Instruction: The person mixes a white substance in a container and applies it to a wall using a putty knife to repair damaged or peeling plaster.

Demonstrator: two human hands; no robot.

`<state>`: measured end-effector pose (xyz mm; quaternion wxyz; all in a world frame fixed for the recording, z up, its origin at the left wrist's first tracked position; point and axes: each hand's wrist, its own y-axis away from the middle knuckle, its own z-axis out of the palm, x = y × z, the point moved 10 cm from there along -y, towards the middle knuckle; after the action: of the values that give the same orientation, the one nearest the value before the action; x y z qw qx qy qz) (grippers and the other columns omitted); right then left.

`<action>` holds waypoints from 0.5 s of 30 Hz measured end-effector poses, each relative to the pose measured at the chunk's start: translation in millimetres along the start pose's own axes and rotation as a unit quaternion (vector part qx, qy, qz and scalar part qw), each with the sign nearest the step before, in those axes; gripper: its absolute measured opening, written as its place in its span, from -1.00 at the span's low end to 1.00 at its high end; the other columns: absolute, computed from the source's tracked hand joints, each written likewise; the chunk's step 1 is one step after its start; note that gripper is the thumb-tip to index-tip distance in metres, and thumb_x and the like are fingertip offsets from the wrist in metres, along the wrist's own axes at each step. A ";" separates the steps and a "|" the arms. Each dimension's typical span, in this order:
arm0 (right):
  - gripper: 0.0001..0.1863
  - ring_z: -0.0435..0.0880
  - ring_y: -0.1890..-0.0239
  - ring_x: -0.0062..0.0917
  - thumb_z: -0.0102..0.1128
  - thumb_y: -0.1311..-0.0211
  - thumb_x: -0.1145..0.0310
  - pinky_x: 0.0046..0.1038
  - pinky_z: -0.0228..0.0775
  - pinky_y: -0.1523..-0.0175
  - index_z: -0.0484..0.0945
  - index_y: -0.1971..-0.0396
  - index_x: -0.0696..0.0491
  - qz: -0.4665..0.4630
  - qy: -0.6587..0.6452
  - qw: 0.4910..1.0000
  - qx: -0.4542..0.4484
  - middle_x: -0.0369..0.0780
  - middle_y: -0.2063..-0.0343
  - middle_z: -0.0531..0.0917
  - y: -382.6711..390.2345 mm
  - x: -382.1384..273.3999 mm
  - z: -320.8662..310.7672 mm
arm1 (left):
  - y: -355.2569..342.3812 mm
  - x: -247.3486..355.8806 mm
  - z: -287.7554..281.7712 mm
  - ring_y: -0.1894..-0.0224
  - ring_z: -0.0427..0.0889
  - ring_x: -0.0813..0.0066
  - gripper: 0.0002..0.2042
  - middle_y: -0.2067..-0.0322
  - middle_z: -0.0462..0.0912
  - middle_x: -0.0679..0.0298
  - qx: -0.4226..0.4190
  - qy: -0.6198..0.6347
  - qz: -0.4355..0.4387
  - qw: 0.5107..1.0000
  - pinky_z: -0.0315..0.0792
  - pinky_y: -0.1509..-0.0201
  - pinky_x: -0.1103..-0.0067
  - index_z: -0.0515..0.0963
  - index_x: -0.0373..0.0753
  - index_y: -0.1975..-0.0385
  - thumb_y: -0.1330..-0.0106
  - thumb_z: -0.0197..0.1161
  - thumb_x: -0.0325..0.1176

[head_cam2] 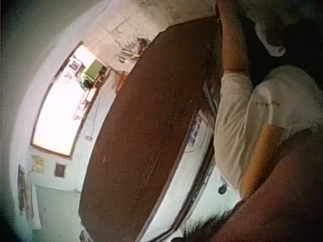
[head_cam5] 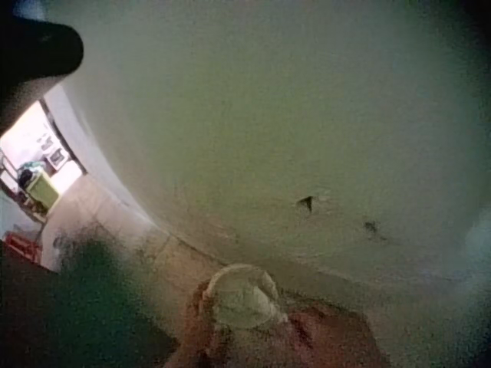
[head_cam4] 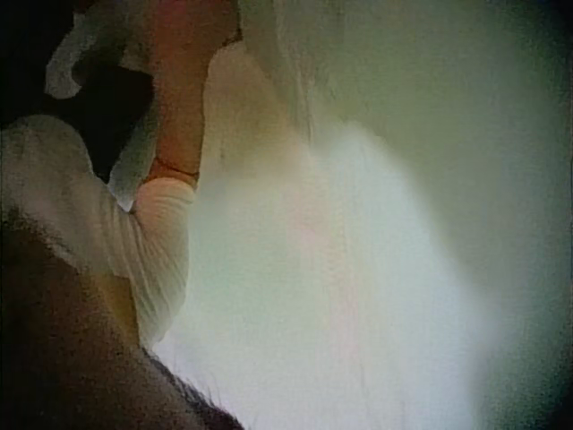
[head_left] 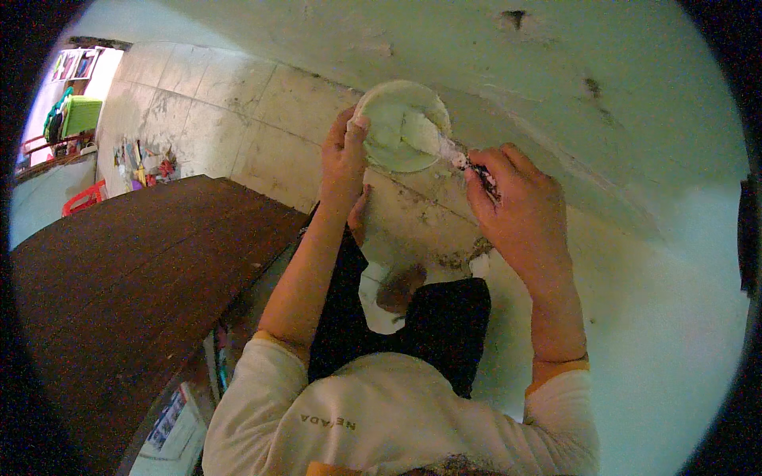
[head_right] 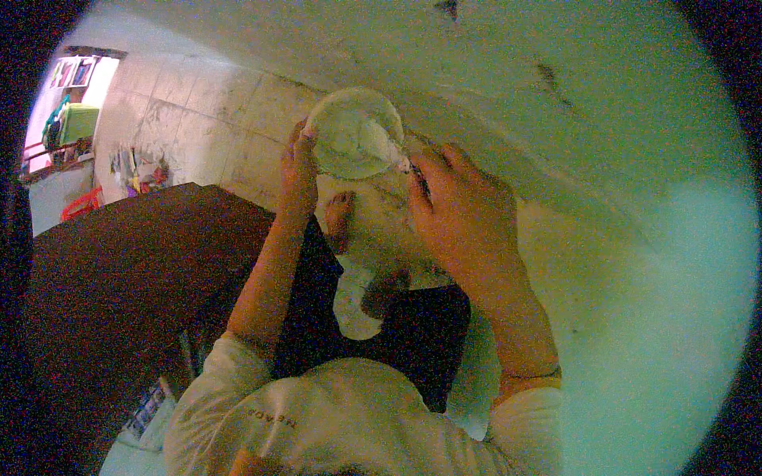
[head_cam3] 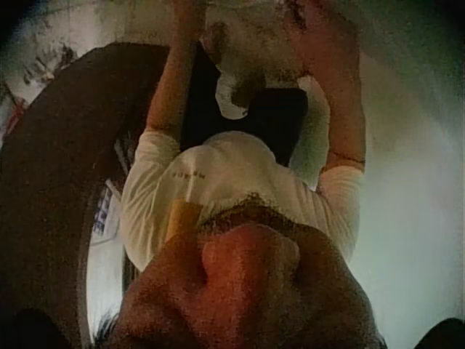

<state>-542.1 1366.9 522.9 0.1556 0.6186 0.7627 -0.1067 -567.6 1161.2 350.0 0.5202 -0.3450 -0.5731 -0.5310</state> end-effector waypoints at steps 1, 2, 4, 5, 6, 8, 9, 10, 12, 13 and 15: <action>-0.83 0.65 0.46 -0.32 0.24 -0.19 0.34 -0.35 0.49 0.34 0.60 0.23 0.02 -0.004 0.033 0.999 0.004 -0.24 0.38 0.60 -7.3 1.7 10.1 | -5.8 -7.4 -1.0 0.08 0.53 0.49 -0.58 0.14 0.61 0.22 0.009 0.000 0.000 1.000 0.40 -0.01 0.56 0.49 -0.33 -0.07 -0.43 0.09 -0.10; -0.84 0.65 0.45 -0.32 0.24 -0.19 0.34 -0.34 0.49 0.35 0.60 0.23 0.01 -0.010 0.065 0.998 0.000 -0.23 0.39 0.59 -10.1 1.7 24.3 | -7.3 -16.3 -4.1 0.11 0.53 0.50 -0.58 0.16 0.61 0.22 0.016 0.000 -0.001 1.000 0.41 0.02 0.56 0.50 -0.33 -0.06 -0.43 0.10 -0.10; -0.84 0.65 0.45 -0.32 0.24 -0.19 0.34 -0.33 0.48 0.36 0.60 0.23 0.00 -0.017 0.129 0.992 -0.002 -0.22 0.42 0.58 -5.6 -1.6 47.5 | 0.7 -23.4 -14.2 0.16 0.53 0.54 -0.59 0.20 0.61 0.24 0.037 -0.053 -0.017 0.998 0.42 0.08 0.59 0.50 -0.33 -0.05 -0.43 0.10 -0.10; -0.84 0.65 0.44 -0.32 0.24 -0.19 0.34 -0.33 0.49 0.35 0.60 0.23 0.00 -0.014 0.122 0.992 0.000 -0.22 0.41 0.59 -7.8 2.1 55.9 | -1.4 -24.5 -17.4 0.19 0.53 0.55 -0.59 0.22 0.60 0.25 0.049 -0.077 -0.019 0.996 0.42 0.11 0.60 0.50 -0.32 -0.04 -0.43 0.10 -0.09; -0.83 0.65 0.44 -0.31 0.24 -0.19 0.34 -0.33 0.49 0.35 0.60 0.23 0.01 -0.011 0.116 0.993 0.001 -0.21 0.40 0.60 -8.0 5.5 64.5 | -3.2 -24.2 -18.2 0.23 0.52 0.57 -0.59 0.25 0.60 0.26 0.051 -0.075 0.004 0.996 0.42 0.14 0.61 0.50 -0.33 -0.04 -0.43 0.10 -0.09; -0.84 0.66 0.43 -0.30 0.24 -0.18 0.33 -0.33 0.50 0.33 0.60 0.24 0.02 -0.017 0.081 0.996 0.030 -0.20 0.40 0.62 -5.9 12.2 80.7 | -3.9 -24.9 -19.8 0.30 0.50 0.61 -0.58 0.31 0.59 0.28 0.056 -0.071 0.056 0.994 0.41 0.21 0.63 0.50 -0.33 -0.03 -0.42 0.11 -0.08; -0.84 0.66 0.43 -0.29 0.24 -0.19 0.33 -0.33 0.50 0.32 0.61 0.25 0.03 -0.027 0.052 0.997 0.057 -0.18 0.41 0.63 -3.9 15.6 86.0 | -4.0 -27.9 -21.6 0.33 0.49 0.62 -0.57 0.33 0.58 0.29 0.059 -0.069 0.072 0.993 0.40 0.22 0.63 0.50 -0.34 -0.03 -0.42 0.11 -0.08; -0.84 0.66 0.43 -0.28 0.24 -0.19 0.33 -0.34 0.50 0.31 0.61 0.26 0.04 -0.037 0.024 0.996 0.084 -0.17 0.41 0.64 -1.2 18.4 90.9 | -3.6 -30.7 -23.9 0.35 0.48 0.63 -0.57 0.35 0.57 0.29 0.061 -0.066 0.088 0.992 0.40 0.24 0.64 0.50 -0.34 -0.03 -0.42 0.12 -0.07; -0.78 0.68 0.37 -0.20 0.17 -0.24 0.24 -0.24 0.52 0.26 0.60 0.23 0.04 -0.006 -0.055 0.996 0.063 -0.12 0.38 0.67 2.0 34.2 106.7 | -1.6 -26.8 -22.9 0.39 0.46 0.64 -0.57 0.38 0.56 0.30 0.063 -0.067 0.123 0.988 0.40 0.27 0.64 0.51 -0.34 -0.02 -0.41 0.13 -0.07; -0.75 0.69 0.34 -0.15 0.13 -0.27 0.19 -0.19 0.53 0.23 0.59 0.22 0.04 0.008 -0.093 0.994 0.053 -0.10 0.36 0.68 5.4 38.6 112.8 | 2.5 -21.6 -22.8 0.41 0.46 0.64 -0.58 0.40 0.56 0.31 0.066 -0.072 0.141 0.985 0.40 0.28 0.63 0.51 -0.34 -0.02 -0.41 0.13 -0.08; -0.73 0.68 0.36 -0.17 0.19 -0.23 0.17 -0.24 0.52 0.22 0.62 0.23 0.06 0.064 -0.158 0.984 0.053 -0.09 0.39 0.69 20.5 43.4 111.4 | 18.1 -12.0 -25.7 0.41 0.47 0.62 -0.59 0.40 0.56 0.30 0.071 -0.079 0.160 0.981 0.40 0.27 0.62 0.52 -0.33 -0.01 -0.40 0.15 -0.09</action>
<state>-518.5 1371.1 403.9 0.2475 0.6489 0.6807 -0.2330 -541.9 1141.9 340.3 0.5744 -0.4354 -0.5862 -0.3700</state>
